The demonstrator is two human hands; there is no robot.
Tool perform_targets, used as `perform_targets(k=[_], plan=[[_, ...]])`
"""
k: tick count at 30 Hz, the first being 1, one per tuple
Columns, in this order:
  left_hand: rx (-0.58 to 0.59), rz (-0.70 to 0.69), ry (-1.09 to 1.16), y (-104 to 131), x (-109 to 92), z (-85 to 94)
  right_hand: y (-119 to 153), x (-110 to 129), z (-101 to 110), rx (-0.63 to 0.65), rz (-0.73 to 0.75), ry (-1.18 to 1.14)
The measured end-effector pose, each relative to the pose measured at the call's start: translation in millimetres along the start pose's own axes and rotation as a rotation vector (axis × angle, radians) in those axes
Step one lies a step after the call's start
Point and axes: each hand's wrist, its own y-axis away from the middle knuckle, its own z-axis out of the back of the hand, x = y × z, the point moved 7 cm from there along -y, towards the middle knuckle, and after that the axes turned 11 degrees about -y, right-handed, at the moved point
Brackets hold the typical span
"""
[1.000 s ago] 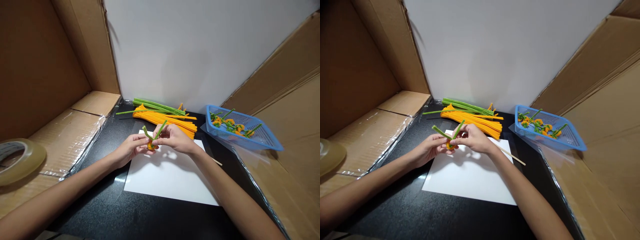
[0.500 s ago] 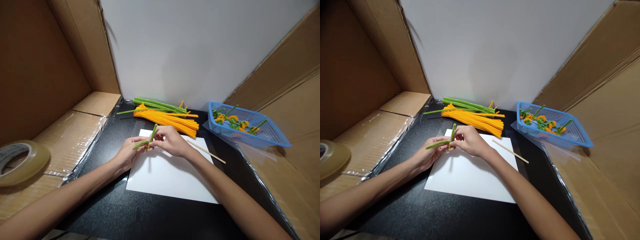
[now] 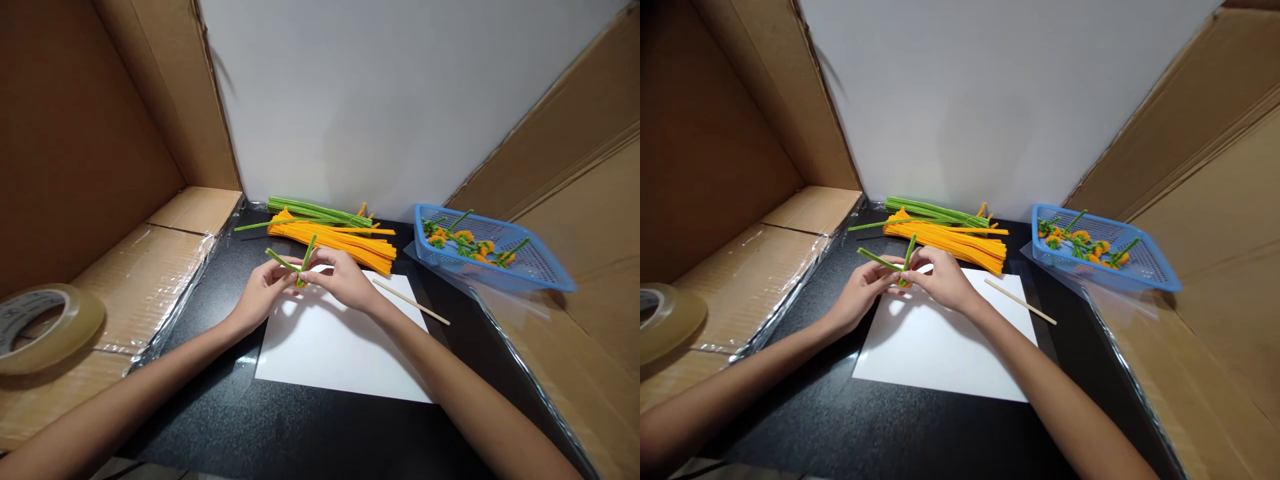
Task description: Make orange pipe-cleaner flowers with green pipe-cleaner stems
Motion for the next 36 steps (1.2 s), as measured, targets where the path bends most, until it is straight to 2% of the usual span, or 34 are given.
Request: perform_targets(k=[2,5,11,14,17,19,23,27,31,36], plan=[[-0.048,-0.182,-0.241,3.3,-14.0,3.7,5.0,-2.4,0.9,-0.01,-0.026,-0.094],[-0.06,-0.458,-0.506,13.4,-32.8,-1.5,19.0,-8.9,2.4,-0.029,-0.087,-0.254],[0.036,-0.881,-0.714,36.3,-43.6,-19.3,55.0,-16.8,1.6,-0.109,-0.141,-0.441],[0.157,-0.991,-0.825,42.7,-42.4,-23.5,67.1,-18.6,1.7,-0.164,-0.136,-0.485],[0.282,-0.998,-0.855,44.7,-45.7,-24.7,74.4,-20.2,0.5,-0.205,-0.134,-0.486],[0.309,-0.994,-0.888,45.1,-50.4,-26.4,77.7,-20.6,-0.6,-0.233,-0.133,-0.465],[0.276,-1.0,-0.959,44.7,-54.3,-31.8,82.5,-20.2,-3.7,-0.279,-0.122,-0.461],[0.226,-0.961,-0.952,41.1,-48.4,-33.0,85.0,-23.2,-8.2,-0.273,-0.134,-0.458],[0.19,-0.859,-0.876,35.7,-48.2,-30.4,86.0,-28.8,-10.9,-0.278,-0.145,-0.535],[0.168,-0.689,-0.782,29.5,-51.8,-24.9,85.7,-26.3,-18.2,-0.198,-0.107,-0.573]])
